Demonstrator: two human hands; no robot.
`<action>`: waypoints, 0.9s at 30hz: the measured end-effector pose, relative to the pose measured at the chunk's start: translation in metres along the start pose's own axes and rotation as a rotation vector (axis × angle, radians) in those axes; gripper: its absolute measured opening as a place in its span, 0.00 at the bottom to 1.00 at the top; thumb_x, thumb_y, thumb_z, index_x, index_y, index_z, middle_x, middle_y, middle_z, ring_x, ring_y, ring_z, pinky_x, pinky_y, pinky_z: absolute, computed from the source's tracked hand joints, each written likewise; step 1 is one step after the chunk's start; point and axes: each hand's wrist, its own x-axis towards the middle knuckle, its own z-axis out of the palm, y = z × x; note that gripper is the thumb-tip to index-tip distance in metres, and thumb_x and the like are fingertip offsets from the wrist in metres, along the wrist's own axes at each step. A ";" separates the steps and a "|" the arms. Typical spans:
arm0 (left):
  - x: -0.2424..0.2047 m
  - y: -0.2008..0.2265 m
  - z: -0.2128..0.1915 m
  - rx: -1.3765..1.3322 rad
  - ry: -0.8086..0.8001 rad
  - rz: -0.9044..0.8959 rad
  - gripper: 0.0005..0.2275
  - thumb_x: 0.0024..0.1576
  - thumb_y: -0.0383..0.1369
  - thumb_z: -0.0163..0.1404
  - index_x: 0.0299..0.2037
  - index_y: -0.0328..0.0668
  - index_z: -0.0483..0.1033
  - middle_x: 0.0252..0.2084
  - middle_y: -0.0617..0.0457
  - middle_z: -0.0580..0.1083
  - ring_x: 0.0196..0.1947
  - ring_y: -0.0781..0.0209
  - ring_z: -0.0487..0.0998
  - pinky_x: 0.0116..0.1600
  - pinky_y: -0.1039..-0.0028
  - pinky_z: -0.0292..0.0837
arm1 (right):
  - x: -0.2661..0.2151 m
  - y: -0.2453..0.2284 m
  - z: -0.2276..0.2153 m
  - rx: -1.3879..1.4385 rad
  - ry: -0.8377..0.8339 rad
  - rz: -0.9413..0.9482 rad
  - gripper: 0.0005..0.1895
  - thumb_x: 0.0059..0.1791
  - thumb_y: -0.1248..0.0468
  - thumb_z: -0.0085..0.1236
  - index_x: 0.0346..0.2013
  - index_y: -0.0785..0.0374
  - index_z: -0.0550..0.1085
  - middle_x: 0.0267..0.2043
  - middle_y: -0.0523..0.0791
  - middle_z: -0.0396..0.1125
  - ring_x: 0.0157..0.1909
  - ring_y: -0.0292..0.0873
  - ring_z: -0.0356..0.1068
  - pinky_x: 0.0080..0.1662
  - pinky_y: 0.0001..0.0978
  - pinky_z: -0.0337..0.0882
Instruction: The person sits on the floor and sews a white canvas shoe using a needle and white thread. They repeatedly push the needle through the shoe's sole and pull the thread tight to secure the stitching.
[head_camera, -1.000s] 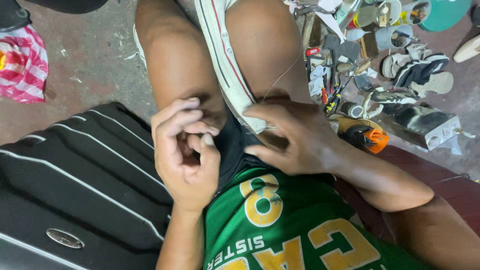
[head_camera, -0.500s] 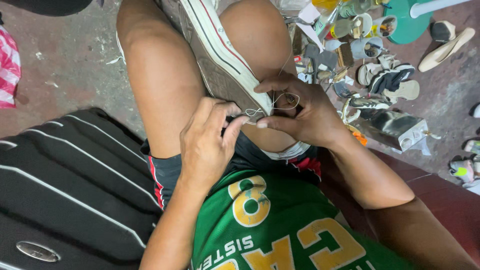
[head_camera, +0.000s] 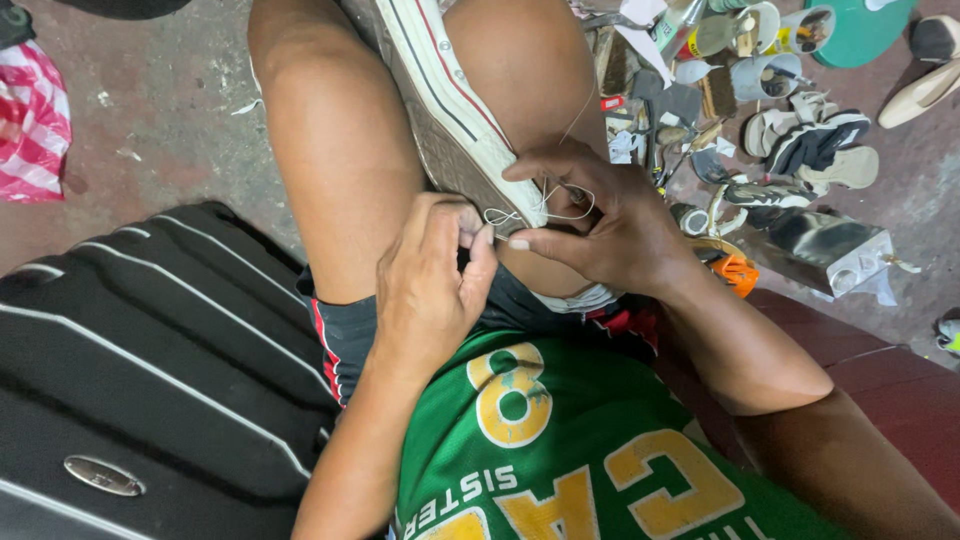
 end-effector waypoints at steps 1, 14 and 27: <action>-0.003 0.001 0.000 -0.043 0.005 -0.038 0.08 0.60 0.22 0.56 0.43 0.34 0.68 0.37 0.47 0.71 0.35 0.51 0.77 0.43 0.65 0.74 | 0.000 -0.001 0.001 -0.014 0.006 -0.060 0.30 0.44 0.68 0.74 0.59 0.55 0.72 0.44 0.40 0.64 0.30 0.28 0.55 0.33 0.21 0.61; -0.016 -0.001 -0.045 -0.488 0.003 -0.401 0.05 0.65 0.31 0.50 0.40 0.37 0.72 0.31 0.48 0.70 0.28 0.63 0.68 0.34 0.72 0.63 | -0.001 -0.014 0.016 -0.085 0.099 -0.061 0.25 0.45 0.69 0.71 0.55 0.56 0.73 0.39 0.42 0.67 0.27 0.29 0.57 0.31 0.23 0.63; -0.020 -0.025 -0.044 -0.209 0.153 -0.194 0.21 0.60 0.26 0.65 0.26 0.37 0.60 0.25 0.52 0.60 0.25 0.63 0.59 0.31 0.75 0.54 | 0.005 -0.017 0.024 -0.031 0.077 -0.145 0.22 0.47 0.71 0.69 0.54 0.59 0.73 0.49 0.43 0.70 0.40 0.27 0.70 0.38 0.19 0.73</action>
